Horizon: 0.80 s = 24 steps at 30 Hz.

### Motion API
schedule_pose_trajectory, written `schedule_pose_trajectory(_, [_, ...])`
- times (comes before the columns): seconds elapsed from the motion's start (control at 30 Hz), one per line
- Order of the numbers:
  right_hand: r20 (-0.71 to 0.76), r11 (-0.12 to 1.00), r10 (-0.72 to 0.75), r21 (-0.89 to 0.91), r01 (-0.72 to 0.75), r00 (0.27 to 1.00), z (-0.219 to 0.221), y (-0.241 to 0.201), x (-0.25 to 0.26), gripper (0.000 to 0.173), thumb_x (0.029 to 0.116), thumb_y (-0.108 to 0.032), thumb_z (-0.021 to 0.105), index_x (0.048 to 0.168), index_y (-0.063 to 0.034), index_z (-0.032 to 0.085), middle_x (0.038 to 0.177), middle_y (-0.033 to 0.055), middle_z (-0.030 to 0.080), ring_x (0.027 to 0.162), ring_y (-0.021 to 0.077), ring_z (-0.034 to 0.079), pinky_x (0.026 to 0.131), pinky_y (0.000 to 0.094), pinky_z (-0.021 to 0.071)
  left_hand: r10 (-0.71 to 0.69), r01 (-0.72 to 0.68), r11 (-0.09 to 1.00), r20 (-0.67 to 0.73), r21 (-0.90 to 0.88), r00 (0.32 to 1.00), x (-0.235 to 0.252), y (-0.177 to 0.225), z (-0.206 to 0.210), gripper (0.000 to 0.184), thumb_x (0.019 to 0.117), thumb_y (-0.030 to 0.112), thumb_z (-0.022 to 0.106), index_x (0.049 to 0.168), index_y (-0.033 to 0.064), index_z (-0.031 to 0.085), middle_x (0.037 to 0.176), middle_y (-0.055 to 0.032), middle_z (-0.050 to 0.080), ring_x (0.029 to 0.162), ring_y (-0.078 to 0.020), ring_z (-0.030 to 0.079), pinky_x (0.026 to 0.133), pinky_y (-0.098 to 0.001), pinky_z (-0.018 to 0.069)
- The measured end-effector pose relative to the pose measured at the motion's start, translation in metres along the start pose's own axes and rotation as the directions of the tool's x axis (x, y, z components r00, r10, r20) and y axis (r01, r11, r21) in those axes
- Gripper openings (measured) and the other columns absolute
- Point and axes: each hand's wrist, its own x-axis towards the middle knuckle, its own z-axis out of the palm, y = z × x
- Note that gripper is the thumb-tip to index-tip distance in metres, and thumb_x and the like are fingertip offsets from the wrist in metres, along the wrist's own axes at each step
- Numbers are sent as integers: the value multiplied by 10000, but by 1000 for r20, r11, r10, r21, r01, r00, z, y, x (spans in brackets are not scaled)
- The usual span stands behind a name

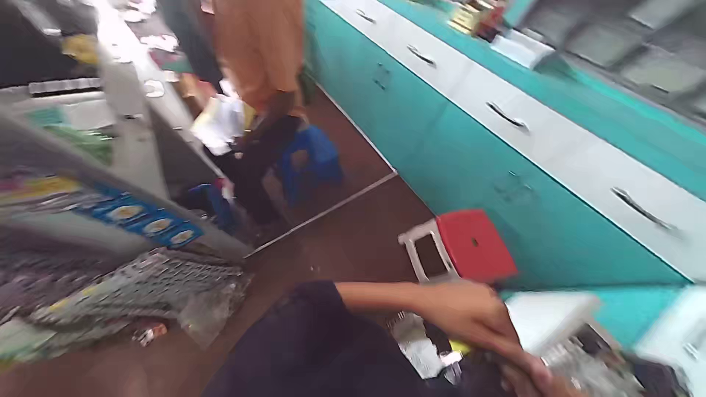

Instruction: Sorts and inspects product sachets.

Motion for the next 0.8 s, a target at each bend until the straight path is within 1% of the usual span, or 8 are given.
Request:
schedule_pose_trajectory(0.1, [-194,919,292,328,-219,937,-2,1,-4,281,1049,-214,538,853,-74,682,760,-145,667,751,-147,611,720,72,515,-87,119,981,-198,152,976,8,-12,-13,272,925,286,726,995,28,775,1009,-91,746,1027,-219,672,967,-465,489])
schedule_pose_trajectory(0.13, [-246,861,366,456,-227,897,0,1,-7,220,1051,-227,548,923,-172,718,845,-199,713,810,-128,651,760,88,549,-161,200,975,-304,101,939,5,-13,-16,225,936,222,706,999,13,759,1024,-98,727,1032,-214,662,952,-438,514])
schedule_pose_trajectory(0.23, [-380,770,488,611,-183,786,14,3,-17,142,1014,-285,623,1035,-275,763,1000,-185,754,932,-47,694,846,150,573,-367,411,911,-493,-21,789,-14,-19,-15,379,1025,255,556,739,38,678,694,-22,622,631,-94,590,583,-299,502])
schedule_pose_trajectory(0.33, [-456,751,549,637,-174,700,26,-2,-22,121,980,-210,669,1086,-218,726,1000,-158,757,925,-26,705,841,162,585,-618,600,783,-101,-165,779,-21,-9,-20,533,1059,416,418,860,42,741,737,10,678,688,-51,606,670,-324,499])
schedule_pose_trajectory(0.4, [-463,743,557,649,-165,689,32,-4,-26,161,977,-224,680,1137,-223,699,1031,-159,754,947,-22,706,861,168,585,-560,554,757,94,-346,823,-15,-6,-12,431,1036,360,465,850,40,686,722,99,578,690,66,526,649,-177,442])
schedule_pose_trajectory(0.57, [-468,824,520,497,-273,715,30,-13,-37,121,972,-273,682,1076,-221,714,994,-197,745,902,-64,694,812,135,585,-437,388,564,136,-729,889,-3,-1,14,77,899,-35,685,961,1,712,862,53,737,818,20,690,783,-206,588])
schedule_pose_trajectory(0.67, [-450,867,497,294,-403,742,4,-18,-52,325,1014,-446,598,820,-203,692,786,-181,658,755,-111,608,698,111,524,-422,427,598,187,-678,887,-1,1,11,54,898,-25,693,942,-1,713,840,55,734,795,37,681,762,-184,580])
schedule_pose_trajectory(0.8, [-457,900,423,112,-421,783,-26,-16,-58,357,1074,-353,524,936,-79,705,861,-69,705,825,-70,638,759,127,530,-277,403,703,295,-586,914,1,-1,4,74,922,15,692,948,-53,707,850,6,719,810,47,660,769,-163,558])
